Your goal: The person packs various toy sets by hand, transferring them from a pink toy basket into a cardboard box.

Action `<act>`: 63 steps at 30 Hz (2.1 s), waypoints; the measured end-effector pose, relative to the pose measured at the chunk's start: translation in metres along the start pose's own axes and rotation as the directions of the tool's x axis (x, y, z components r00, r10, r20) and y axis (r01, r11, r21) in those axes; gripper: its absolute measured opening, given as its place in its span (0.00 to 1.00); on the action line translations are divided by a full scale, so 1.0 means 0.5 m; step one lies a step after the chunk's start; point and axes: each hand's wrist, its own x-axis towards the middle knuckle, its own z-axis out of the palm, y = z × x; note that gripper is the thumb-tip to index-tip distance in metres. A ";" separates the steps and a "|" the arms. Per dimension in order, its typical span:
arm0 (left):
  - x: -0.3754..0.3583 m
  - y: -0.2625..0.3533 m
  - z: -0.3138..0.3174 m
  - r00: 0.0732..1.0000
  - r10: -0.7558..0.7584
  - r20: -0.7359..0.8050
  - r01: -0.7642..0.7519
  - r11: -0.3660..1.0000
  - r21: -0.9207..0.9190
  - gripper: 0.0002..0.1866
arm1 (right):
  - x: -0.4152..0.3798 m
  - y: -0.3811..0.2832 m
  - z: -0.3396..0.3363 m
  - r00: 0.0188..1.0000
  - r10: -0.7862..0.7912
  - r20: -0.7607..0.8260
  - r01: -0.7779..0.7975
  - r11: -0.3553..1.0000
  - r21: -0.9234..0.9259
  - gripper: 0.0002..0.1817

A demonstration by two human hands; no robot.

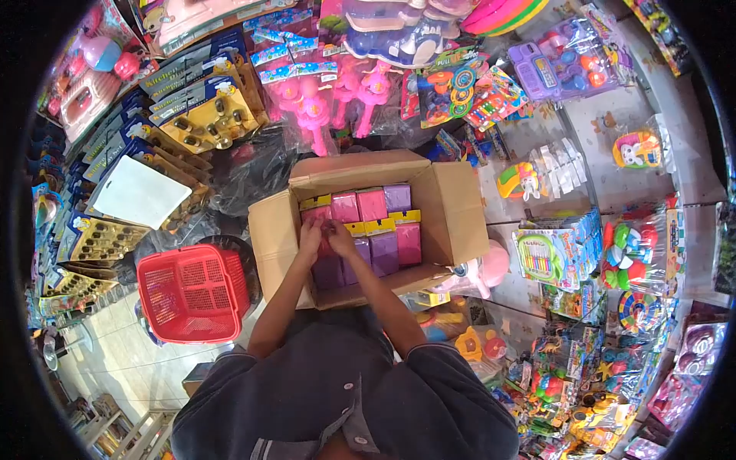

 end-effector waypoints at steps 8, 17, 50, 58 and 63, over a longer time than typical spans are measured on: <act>-0.169 0.086 -0.120 0.938 0.316 0.139 -0.328 0.942 0.067 0.24 | -0.232 -0.248 0.029 0.993 -0.106 -0.049 0.109 0.993 0.049 0.18; -0.236 0.009 -0.268 0.884 0.407 -0.230 -0.365 0.908 0.207 0.22 | -0.335 -0.260 0.074 0.864 -0.414 0.287 0.491 0.819 -0.298 0.36; -0.567 0.092 -0.209 0.539 0.636 0.553 -0.833 0.499 0.238 0.34 | -0.761 -0.191 0.073 0.833 -0.533 -0.146 0.443 0.802 -0.401 0.41; -0.513 -0.045 -0.207 0.438 0.352 0.827 -0.878 0.367 0.309 0.35 | -0.761 -0.173 0.084 0.796 -0.559 -0.232 0.460 0.808 -0.369 0.44; -0.506 -0.050 -0.230 0.387 0.270 0.882 -0.922 0.102 0.374 0.37 | -0.755 -0.115 0.134 0.857 -0.460 -0.233 0.353 0.852 -0.386 0.45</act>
